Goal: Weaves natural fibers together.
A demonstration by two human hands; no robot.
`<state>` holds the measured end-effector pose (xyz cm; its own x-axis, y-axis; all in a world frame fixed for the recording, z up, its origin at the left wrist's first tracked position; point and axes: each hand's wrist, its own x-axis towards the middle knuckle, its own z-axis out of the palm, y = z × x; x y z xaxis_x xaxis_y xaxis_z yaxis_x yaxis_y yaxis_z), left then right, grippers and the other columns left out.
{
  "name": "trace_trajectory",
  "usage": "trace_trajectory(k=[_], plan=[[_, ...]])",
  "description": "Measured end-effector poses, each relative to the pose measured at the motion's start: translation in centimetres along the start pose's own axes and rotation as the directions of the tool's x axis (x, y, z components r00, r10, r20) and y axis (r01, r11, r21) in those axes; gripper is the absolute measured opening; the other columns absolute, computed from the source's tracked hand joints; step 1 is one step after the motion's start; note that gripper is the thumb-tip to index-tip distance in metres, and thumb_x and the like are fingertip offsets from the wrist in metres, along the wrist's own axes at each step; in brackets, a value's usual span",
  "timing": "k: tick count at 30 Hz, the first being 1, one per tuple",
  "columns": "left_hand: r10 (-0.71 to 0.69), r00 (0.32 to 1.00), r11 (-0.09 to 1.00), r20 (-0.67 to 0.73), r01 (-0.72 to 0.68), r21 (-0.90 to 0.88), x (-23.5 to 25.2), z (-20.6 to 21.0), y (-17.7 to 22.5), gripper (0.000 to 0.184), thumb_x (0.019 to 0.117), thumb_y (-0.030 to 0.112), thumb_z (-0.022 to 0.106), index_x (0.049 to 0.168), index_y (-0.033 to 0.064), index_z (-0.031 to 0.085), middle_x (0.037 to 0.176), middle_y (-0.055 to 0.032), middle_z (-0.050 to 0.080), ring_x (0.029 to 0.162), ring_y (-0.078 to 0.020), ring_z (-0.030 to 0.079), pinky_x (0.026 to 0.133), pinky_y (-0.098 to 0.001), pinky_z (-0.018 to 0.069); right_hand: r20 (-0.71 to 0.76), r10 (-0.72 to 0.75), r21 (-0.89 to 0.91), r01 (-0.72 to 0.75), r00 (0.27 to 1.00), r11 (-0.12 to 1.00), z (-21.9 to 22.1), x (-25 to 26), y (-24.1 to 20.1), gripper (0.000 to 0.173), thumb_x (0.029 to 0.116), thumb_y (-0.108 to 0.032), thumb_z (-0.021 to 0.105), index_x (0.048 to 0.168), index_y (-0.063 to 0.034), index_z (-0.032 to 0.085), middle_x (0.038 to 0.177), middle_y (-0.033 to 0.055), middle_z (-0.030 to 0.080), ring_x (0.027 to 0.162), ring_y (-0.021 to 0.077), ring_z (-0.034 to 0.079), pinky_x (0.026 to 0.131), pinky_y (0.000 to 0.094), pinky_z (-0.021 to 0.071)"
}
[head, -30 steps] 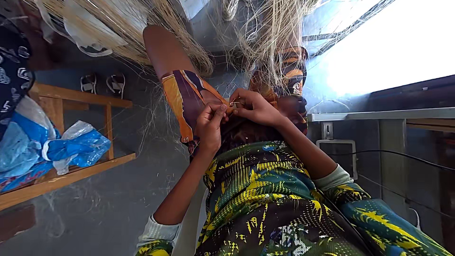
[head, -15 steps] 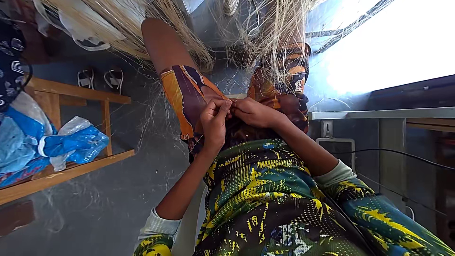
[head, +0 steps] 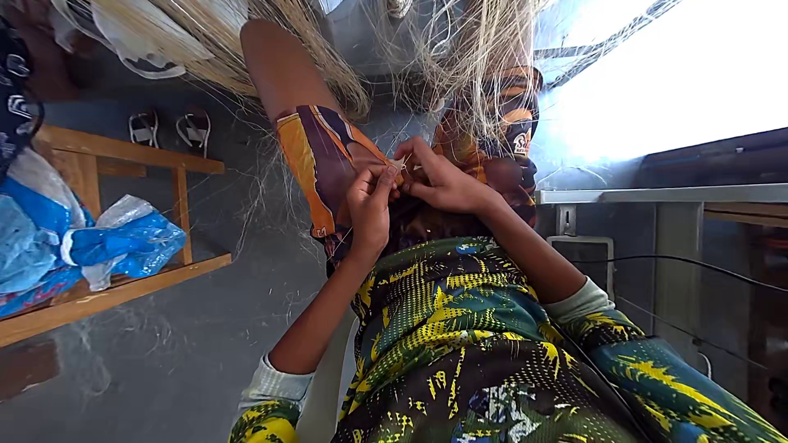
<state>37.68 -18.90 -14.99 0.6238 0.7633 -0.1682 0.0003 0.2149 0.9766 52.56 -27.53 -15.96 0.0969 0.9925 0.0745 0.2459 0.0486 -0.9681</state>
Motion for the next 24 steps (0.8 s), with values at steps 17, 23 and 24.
trace_trajectory(k=[17,23,24], plan=[[0.005,1.000,0.993,0.010,-0.004,-0.114,0.20,-0.29,-0.21,0.011,0.1017,0.008,0.058,0.092,0.0106,0.062,0.080,0.0034,0.064,0.070,-0.0051,0.061,0.067,-0.0206,0.0539,-0.280,-0.147,0.014,0.157,0.949,0.987,0.26,0.26,-0.05,0.011,0.1041,-0.003,0.050,0.101,0.0061,0.054,0.077,0.0066,0.055,0.059,0.0067,0.051,0.054,0.0214,0.0455],[-0.077,0.997,0.965,0.006,0.076,-0.251,0.42,-0.72,0.62,0.020,0.1024,0.005,0.054,0.087,0.0128,0.064,0.080,0.0033,0.067,0.071,-0.0054,0.063,0.069,-0.0210,0.0555,-0.333,-0.169,-0.048,0.162,0.928,0.986,0.27,0.24,-0.04,0.010,0.1027,-0.003,0.050,0.098,0.0041,0.055,0.074,0.0039,0.052,0.061,0.0056,0.049,0.057,0.0212,0.0429],[-0.086,0.996,0.959,0.016,0.087,-0.270,0.46,-0.78,0.66,0.021,0.1028,0.006,0.053,0.087,0.0131,0.064,0.080,0.0033,0.066,0.071,-0.0053,0.063,0.069,-0.0207,0.0548,-0.333,-0.170,-0.054,0.161,0.928,0.986,0.27,0.23,-0.05,0.011,0.1030,-0.004,0.049,0.098,0.0040,0.054,0.074,0.0037,0.052,0.062,0.0056,0.049,0.058,0.0212,0.0434]])
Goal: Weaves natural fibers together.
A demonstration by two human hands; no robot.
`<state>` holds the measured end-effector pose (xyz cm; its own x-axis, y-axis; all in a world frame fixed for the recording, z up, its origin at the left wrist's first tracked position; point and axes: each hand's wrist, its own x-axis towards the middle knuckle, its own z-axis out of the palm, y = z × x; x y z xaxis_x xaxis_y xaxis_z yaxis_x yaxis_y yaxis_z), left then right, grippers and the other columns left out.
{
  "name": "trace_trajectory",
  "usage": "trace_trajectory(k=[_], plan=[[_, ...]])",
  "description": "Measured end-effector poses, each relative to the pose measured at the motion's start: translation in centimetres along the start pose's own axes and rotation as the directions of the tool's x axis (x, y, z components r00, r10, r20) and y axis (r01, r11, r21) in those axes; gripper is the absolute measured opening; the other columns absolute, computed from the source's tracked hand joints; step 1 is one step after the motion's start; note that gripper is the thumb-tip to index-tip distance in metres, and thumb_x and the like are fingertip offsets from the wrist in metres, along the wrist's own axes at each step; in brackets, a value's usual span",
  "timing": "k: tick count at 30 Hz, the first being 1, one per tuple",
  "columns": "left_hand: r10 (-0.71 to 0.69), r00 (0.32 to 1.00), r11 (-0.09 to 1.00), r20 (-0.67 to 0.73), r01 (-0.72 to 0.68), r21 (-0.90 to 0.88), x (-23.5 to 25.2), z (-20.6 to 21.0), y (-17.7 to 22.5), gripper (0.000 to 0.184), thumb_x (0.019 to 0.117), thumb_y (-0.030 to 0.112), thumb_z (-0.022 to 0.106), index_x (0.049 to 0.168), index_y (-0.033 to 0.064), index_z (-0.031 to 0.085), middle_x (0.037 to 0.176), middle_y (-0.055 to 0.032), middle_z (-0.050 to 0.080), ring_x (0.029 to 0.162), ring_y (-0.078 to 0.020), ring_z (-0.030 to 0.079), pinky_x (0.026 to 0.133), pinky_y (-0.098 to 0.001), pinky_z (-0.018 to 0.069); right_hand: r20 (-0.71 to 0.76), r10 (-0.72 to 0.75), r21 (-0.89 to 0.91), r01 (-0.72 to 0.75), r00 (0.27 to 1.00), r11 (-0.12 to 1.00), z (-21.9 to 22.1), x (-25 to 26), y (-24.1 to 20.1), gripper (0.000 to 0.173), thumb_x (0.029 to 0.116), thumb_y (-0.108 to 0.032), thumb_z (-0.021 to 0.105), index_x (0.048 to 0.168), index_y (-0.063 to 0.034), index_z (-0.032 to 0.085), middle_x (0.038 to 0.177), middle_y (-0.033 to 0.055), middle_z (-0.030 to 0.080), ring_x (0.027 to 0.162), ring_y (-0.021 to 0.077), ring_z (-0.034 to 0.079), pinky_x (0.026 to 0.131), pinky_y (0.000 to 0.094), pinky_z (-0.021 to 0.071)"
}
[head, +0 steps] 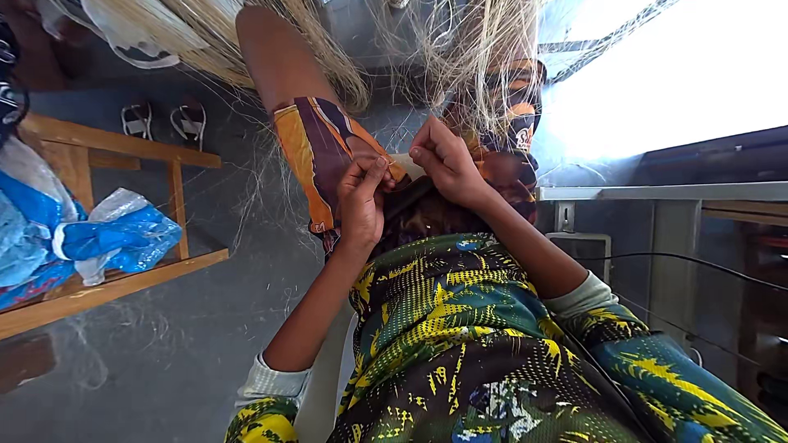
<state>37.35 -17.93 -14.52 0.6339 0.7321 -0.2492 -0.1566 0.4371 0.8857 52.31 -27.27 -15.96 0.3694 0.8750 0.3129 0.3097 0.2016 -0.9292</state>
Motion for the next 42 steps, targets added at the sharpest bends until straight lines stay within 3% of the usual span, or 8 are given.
trace_trajectory(k=[18,24,30,35,38,40,42], plan=[[-0.135,0.989,0.976,0.058,0.143,-0.165,0.7,-1.2,0.6,0.029,0.1103,0.017,0.034,0.094,0.0164,0.058,0.082,0.0055,0.058,0.075,-0.0064,0.058,0.074,-0.0235,0.0514,-0.027,-0.011,-0.051,0.010,1.000,0.999,0.2,-0.1,0.0,0.012,0.1038,-0.005,0.048,0.099,0.0040,0.053,0.075,0.0040,0.051,0.061,0.0065,0.049,0.058,0.0219,0.0440],[-0.038,0.995,0.998,0.095,0.034,0.045,0.1,-1.4,0.9,0.024,0.1093,0.017,0.034,0.111,0.0123,0.057,0.086,0.0037,0.062,0.075,-0.0072,0.062,0.071,-0.0238,0.0543,-0.027,-0.011,-0.010,0.011,1.000,1.000,0.0,-0.1,0.0,0.011,0.1035,-0.004,0.047,0.099,0.0040,0.053,0.075,0.0041,0.051,0.062,0.0068,0.049,0.058,0.0220,0.0435],[0.010,0.991,0.987,0.137,-0.031,0.156,-0.3,-1.1,0.9,0.009,0.1031,0.008,0.052,0.100,0.0106,0.061,0.083,0.0037,0.064,0.072,-0.0054,0.062,0.069,-0.0221,0.0545,-0.040,-0.031,-0.001,0.031,0.999,1.000,0.2,-0.1,0.0,0.011,0.1036,-0.004,0.047,0.098,0.0043,0.053,0.075,0.0040,0.050,0.062,0.0058,0.048,0.058,0.0207,0.0431],[0.082,0.979,0.964,0.185,-0.125,0.235,-0.2,-1.2,0.5,0.007,0.0989,0.004,0.057,0.099,0.0098,0.061,0.086,0.0043,0.063,0.074,-0.0054,0.061,0.071,-0.0232,0.0548,-0.043,-0.031,0.012,0.031,0.999,0.999,0.1,-0.1,0.0,0.012,0.1038,-0.004,0.047,0.098,0.0052,0.053,0.078,0.0051,0.051,0.063,0.0062,0.049,0.058,0.0209,0.0435],[0.171,0.961,0.882,0.216,-0.247,0.401,-0.7,-1.1,0.6,0.009,0.0934,0.000,0.060,0.096,0.0086,0.058,0.082,0.0050,0.061,0.069,-0.0024,0.058,0.064,-0.0192,0.0513,-0.040,-0.014,0.015,0.014,0.999,1.000,0.0,-0.1,0.0,0.012,0.1039,-0.004,0.046,0.098,0.0045,0.053,0.076,0.0047,0.051,0.062,0.0063,0.049,0.057,0.0208,0.0431],[0.216,0.940,0.774,0.265,-0.330,0.540,-1.4,-1.1,1.0,0.011,0.0904,0.000,0.060,0.096,0.0087,0.057,0.082,0.0023,0.057,0.065,-0.0018,0.054,0.056,-0.0147,0.0458,-0.039,-0.007,0.017,0.008,0.999,1.000,-0.1,-0.1,-0.1,0.013,0.1040,-0.004,0.046,0.098,0.0043,0.053,0.077,0.0044,0.051,0.062,0.0057,0.049,0.057,0.0199,0.0422],[0.269,0.911,0.645,0.314,-0.412,0.643,-1.6,-1.2,1.2,0.012,0.0880,0.000,0.062,0.097,0.0067,0.057,0.085,-0.0024,0.058,0.066,-0.0047,0.054,0.055,-0.0159,0.0455,-0.033,0.000,0.030,0.001,0.999,1.000,-0.1,-0.1,-0.2,0.013,0.1039,-0.003,0.046,0.098,0.0045,0.054,0.078,0.0047,0.051,0.063,0.0055,0.048,0.057,0.0194,0.0420]])
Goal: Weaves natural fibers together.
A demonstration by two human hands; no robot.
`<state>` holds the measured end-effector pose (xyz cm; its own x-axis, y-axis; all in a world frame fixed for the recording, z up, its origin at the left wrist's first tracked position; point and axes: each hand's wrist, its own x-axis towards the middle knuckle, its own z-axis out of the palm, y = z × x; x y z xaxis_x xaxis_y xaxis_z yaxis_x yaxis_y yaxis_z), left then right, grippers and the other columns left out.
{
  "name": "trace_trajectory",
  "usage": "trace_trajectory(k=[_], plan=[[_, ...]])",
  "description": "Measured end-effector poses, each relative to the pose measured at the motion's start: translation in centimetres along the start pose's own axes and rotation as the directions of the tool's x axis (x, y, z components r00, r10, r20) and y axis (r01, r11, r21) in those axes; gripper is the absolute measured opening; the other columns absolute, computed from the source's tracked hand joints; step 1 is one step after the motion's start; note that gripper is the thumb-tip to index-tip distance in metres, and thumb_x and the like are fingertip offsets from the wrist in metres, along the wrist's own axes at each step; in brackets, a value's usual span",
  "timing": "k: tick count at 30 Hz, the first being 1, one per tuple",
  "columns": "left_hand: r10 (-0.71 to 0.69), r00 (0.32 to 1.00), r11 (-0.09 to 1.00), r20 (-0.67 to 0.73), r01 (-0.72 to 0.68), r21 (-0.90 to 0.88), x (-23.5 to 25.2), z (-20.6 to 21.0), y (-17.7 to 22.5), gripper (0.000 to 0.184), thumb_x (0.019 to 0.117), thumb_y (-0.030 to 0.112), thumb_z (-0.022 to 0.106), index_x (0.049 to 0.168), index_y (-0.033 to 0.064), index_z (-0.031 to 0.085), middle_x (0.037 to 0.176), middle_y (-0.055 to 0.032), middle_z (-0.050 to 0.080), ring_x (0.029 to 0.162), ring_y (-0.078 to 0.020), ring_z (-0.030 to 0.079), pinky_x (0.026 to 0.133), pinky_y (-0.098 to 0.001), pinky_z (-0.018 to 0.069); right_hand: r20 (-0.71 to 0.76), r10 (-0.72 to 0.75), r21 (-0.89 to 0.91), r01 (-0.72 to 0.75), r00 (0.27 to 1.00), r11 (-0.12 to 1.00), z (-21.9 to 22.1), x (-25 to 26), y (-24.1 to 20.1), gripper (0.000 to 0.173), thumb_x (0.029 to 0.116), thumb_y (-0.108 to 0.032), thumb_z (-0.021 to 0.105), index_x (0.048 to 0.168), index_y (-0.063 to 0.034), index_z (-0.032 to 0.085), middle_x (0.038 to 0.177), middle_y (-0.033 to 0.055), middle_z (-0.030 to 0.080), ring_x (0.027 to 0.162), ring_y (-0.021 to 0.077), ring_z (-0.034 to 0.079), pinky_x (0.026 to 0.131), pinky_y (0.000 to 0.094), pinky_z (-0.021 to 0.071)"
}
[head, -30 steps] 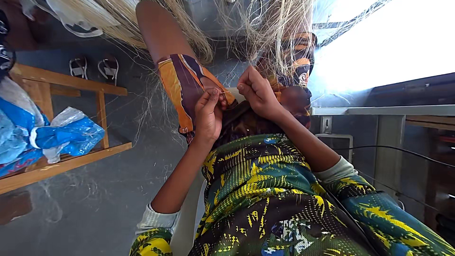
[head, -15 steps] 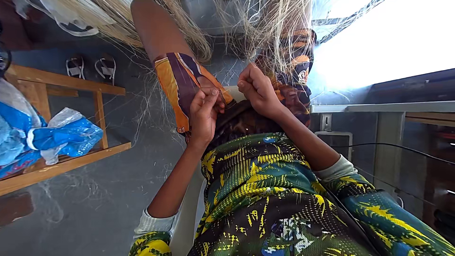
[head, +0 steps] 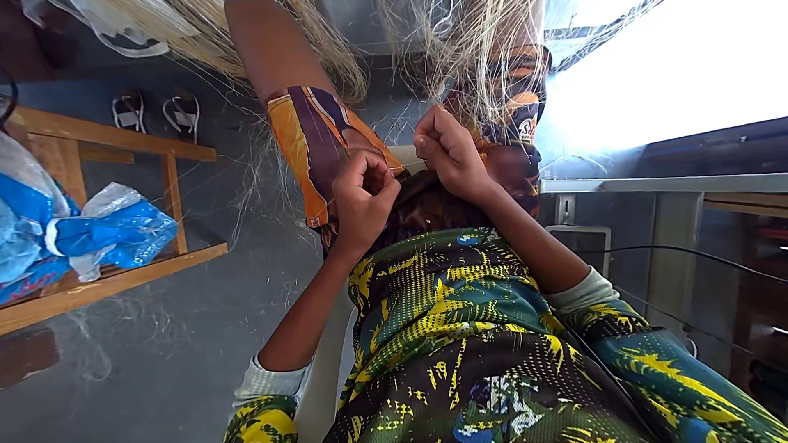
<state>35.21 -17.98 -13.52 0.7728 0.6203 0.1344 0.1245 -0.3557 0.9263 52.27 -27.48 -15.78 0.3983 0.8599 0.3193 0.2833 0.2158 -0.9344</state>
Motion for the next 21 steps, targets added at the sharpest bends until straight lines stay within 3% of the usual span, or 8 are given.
trace_trajectory(k=[4,8,10,12,13,16,21], plan=[[0.165,0.986,0.964,0.023,-0.166,0.207,0.4,-0.3,-0.2,0.007,0.0854,0.001,0.064,0.090,0.0029,0.059,0.092,-0.0092,0.058,0.079,-0.0121,0.057,0.067,-0.0218,0.0485,0.010,0.019,0.009,-0.019,1.000,1.000,0.0,0.1,-0.2,0.013,0.1041,-0.003,0.046,0.099,0.0046,0.054,0.076,0.0040,0.052,0.062,0.0053,0.048,0.056,0.0194,0.0414],[0.217,0.976,0.973,0.000,-0.217,0.082,1.0,-0.5,-0.8,0.001,0.0861,0.001,0.062,0.087,-0.0001,0.062,0.090,-0.0085,0.060,0.081,-0.0096,0.057,0.069,-0.0195,0.0480,0.018,0.025,0.015,-0.025,1.000,1.000,-0.1,0.1,0.0,0.012,0.1039,-0.003,0.046,0.099,0.0045,0.054,0.076,0.0039,0.051,0.060,0.0054,0.047,0.055,0.0195,0.0411],[0.261,0.965,0.960,-0.029,-0.256,0.113,1.1,-0.7,-0.9,0.001,0.0847,0.000,0.062,0.085,-0.0008,0.061,0.094,-0.0102,0.060,0.085,-0.0109,0.058,0.070,-0.0190,0.0482,0.039,0.035,0.011,-0.035,0.999,0.999,-0.1,0.1,0.0,0.012,0.1041,-0.004,0.047,0.098,0.0037,0.053,0.074,0.0034,0.049,0.059,0.0061,0.046,0.054,0.0206,0.0402],[0.293,0.956,0.938,-0.004,-0.286,0.193,0.9,-1.2,-0.5,0.003,0.0845,0.001,0.063,0.085,0.0009,0.060,0.105,-0.0131,0.059,0.099,-0.0163,0.057,0.081,-0.0231,0.0489,0.057,0.034,-0.006,-0.034,0.998,0.999,0.0,0.1,-0.1,0.013,0.1041,-0.004,0.047,0.097,0.0033,0.054,0.073,0.0032,0.049,0.059,0.0062,0.046,0.055,0.0211,0.0400],[0.291,0.957,0.944,-0.004,-0.286,0.164,1.0,-1.2,-0.4,0.004,0.0838,0.000,0.063,0.085,0.0011,0.059,0.107,-0.0130,0.059,0.101,-0.0167,0.057,0.083,-0.0237,0.0488,0.064,0.027,-0.009,-0.026,0.998,1.000,0.0,0.1,-0.1,0.013,0.1041,-0.004,0.047,0.097,0.0037,0.054,0.073,0.0033,0.049,0.059,0.0061,0.046,0.055,0.0210,0.0399],[0.175,0.984,0.970,-0.032,-0.178,-0.165,1.4,-0.8,-0.6,0.014,0.0833,-0.006,0.058,0.091,0.0053,0.055,0.099,-0.0034,0.060,0.088,-0.0067,0.058,0.072,-0.0185,0.0489,0.075,0.011,-0.018,-0.010,0.997,1.000,-0.1,0.1,0.0,0.012,0.1036,-0.004,0.048,0.097,0.0046,0.055,0.072,0.0033,0.049,0.059,0.0056,0.046,0.055,0.0204,0.0404],[0.008,1.000,0.876,-0.003,-0.009,-0.482,1.5,-0.6,-1.1,0.021,0.0881,-0.005,0.055,0.089,0.0166,0.056,0.095,0.0054,0.063,0.087,-0.0048,0.061,0.072,-0.0206,0.0516,0.086,0.006,-0.038,-0.002,0.996,0.999,0.0,0.1,0.0,0.011,0.1030,-0.003,0.049,0.097,0.0045,0.055,0.071,0.0033,0.050,0.059,0.0057,0.047,0.056,0.0206,0.0419]])
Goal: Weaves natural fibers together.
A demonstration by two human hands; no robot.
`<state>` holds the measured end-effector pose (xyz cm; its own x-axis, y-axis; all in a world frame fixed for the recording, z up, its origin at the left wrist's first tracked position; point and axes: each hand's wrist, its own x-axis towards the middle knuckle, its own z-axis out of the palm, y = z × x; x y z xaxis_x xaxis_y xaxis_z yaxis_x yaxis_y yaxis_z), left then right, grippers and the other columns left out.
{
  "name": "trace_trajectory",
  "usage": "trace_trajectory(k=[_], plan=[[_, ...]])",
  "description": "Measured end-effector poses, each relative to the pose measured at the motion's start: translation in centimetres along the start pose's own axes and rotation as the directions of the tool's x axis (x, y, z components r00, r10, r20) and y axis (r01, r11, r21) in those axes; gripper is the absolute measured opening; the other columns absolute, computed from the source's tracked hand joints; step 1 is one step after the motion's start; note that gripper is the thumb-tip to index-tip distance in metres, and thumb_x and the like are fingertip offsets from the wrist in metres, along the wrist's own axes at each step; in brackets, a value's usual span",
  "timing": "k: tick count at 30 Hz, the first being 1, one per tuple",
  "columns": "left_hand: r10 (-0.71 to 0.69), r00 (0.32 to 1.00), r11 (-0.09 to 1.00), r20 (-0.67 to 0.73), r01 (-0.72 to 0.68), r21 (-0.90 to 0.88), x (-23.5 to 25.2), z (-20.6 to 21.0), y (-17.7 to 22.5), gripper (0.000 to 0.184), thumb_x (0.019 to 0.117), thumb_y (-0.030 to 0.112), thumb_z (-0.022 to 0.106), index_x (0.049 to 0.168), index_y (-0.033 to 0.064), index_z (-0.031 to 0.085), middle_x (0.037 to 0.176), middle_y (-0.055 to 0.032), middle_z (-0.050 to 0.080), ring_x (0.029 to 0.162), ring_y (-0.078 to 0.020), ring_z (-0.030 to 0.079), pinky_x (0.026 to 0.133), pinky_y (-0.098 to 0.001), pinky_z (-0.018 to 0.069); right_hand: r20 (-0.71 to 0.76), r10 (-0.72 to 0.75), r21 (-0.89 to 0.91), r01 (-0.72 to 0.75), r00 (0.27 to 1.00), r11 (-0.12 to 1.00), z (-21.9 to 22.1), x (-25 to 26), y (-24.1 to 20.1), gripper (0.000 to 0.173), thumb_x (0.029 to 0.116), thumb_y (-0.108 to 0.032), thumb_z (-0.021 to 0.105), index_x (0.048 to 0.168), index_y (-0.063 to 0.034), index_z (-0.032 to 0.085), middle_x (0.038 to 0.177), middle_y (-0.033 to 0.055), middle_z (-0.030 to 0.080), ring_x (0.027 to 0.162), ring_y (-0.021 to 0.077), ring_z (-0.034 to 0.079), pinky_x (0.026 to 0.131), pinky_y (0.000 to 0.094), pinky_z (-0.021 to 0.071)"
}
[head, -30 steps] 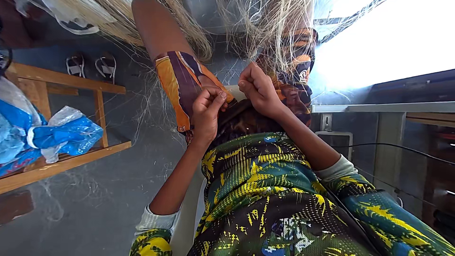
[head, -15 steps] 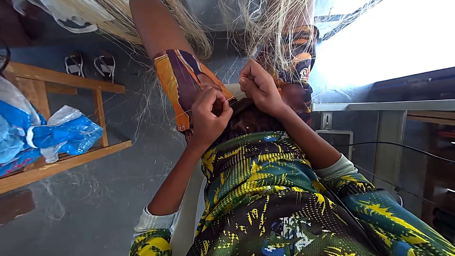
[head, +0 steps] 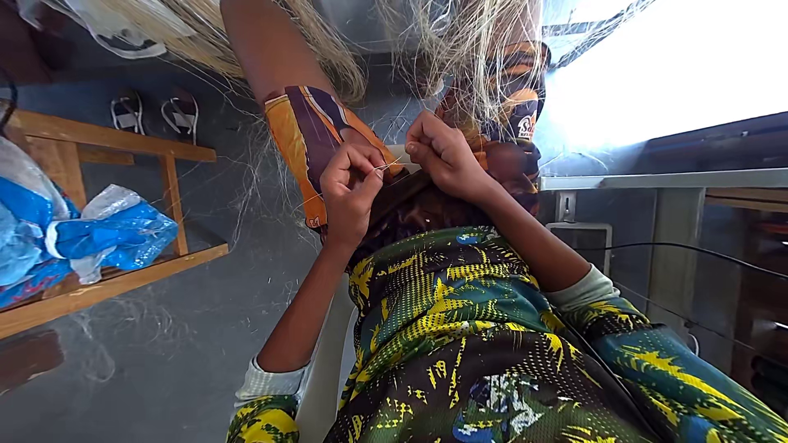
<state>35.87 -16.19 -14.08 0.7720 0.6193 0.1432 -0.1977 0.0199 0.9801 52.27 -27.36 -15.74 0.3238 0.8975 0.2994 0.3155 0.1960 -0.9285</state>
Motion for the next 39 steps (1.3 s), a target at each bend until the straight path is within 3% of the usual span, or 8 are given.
trace_trajectory(k=[2,8,14,17,20,30,34,39], plan=[[-0.049,0.999,0.995,-0.004,0.048,-0.083,0.1,0.0,0.2,0.022,0.0885,-0.005,0.052,0.089,0.0176,0.055,0.093,0.0057,0.063,0.084,-0.0046,0.061,0.071,-0.0207,0.0517,0.015,0.003,-0.026,-0.003,1.000,1.000,0.1,0.0,-0.2,0.012,0.1031,-0.004,0.049,0.097,0.0040,0.055,0.071,0.0035,0.051,0.059,0.0064,0.048,0.056,0.0215,0.0427],[-0.242,0.970,0.931,0.022,0.238,-0.278,0.1,0.1,0.3,0.021,0.0919,0.000,0.046,0.085,0.0182,0.054,0.085,0.0050,0.061,0.064,-0.0020,0.052,0.057,-0.0172,0.0429,0.020,-0.017,-0.047,0.018,1.000,0.999,0.1,0.0,-0.2,0.013,0.1028,-0.003,0.049,0.096,0.0043,0.057,0.071,0.0038,0.051,0.059,0.0063,0.049,0.056,0.0215,0.0426],[-0.304,0.946,0.915,0.114,0.323,-0.240,0.3,-0.4,1.1,0.020,0.0956,-0.001,0.045,0.090,0.0169,0.054,0.083,0.0045,0.062,0.059,-0.0007,0.049,0.054,-0.0161,0.0402,-0.010,-0.010,-0.046,0.010,1.000,0.999,0.1,0.0,-0.2,0.013,0.1028,-0.004,0.049,0.096,0.0043,0.057,0.070,0.0031,0.050,0.059,0.0058,0.048,0.056,0.0208,0.0419],[-0.322,0.923,0.913,0.213,0.362,-0.187,0.3,-1.1,1.6,0.017,0.0960,0.000,0.049,0.094,0.0163,0.052,0.089,0.0030,0.063,0.061,-0.0003,0.049,0.054,-0.0158,0.0397,-0.030,-0.006,-0.059,0.004,1.000,0.998,0.0,0.0,-0.1,0.013,0.1028,-0.003,0.049,0.096,0.0043,0.057,0.070,0.0033,0.051,0.059,0.0063,0.048,0.056,0.0214,0.0420],[-0.337,0.893,0.905,0.297,0.394,-0.158,0.4,-1.5,1.8,0.017,0.0951,0.000,0.050,0.094,0.0165,0.052,0.086,0.0042,0.061,0.060,0.0002,0.047,0.054,-0.0152,0.0377,-0.025,-0.018,-0.060,0.017,1.000,0.998,0.1,0.0,-0.2,0.012,0.1026,-0.003,0.050,0.096,0.0049,0.057,0.070,0.0041,0.051,0.059,0.0067,0.048,0.057,0.0215,0.0431],[-0.342,0.838,0.927,0.426,0.374,0.009,1.1,-3.0,2.4,0.016,0.0910,0.001,0.054,0.091,0.0171,0.052,0.083,0.0058,0.062,0.062,0.0008,0.050,0.054,-0.0142,0.0390,-0.012,-0.086,-0.068,0.085,0.996,0.994,0.3,0.0,-0.6,0.011,0.1013,0.000,0.050,0.096,0.0063,0.058,0.072,0.0060,0.055,0.061,0.0070,0.051,0.058,0.0216,0.0452],[-0.314,0.825,0.948,0.470,0.249,0.198,1.6,-3.8,3.3,0.013,0.0911,0.001,0.055,0.091,0.0134,0.053,0.084,0.0054,0.062,0.071,-0.0004,0.059,0.064,-0.0158,0.0496,0.015,-0.112,-0.113,0.113,0.994,0.987,0.6,-0.1,-0.9,0.010,0.1004,0.000,0.052,0.097,0.0064,0.058,0.071,0.0068,0.055,0.059,0.0082,0.052,0.057,0.0230,0.0453],[-0.304,0.853,0.918,0.424,0.145,0.368,1.9,-4.2,4.5,0.010,0.0900,0.001,0.056,0.091,0.0104,0.053,0.087,0.0031,0.060,0.074,-0.0011,0.059,0.066,-0.0158,0.0495,0.041,-0.110,-0.033,0.111,0.993,0.993,0.5,-0.1,-0.6,0.011,0.1010,-0.001,0.052,0.100,0.0073,0.059,0.072,0.0064,0.056,0.059,0.0063,0.052,0.057,0.0216,0.0465]])
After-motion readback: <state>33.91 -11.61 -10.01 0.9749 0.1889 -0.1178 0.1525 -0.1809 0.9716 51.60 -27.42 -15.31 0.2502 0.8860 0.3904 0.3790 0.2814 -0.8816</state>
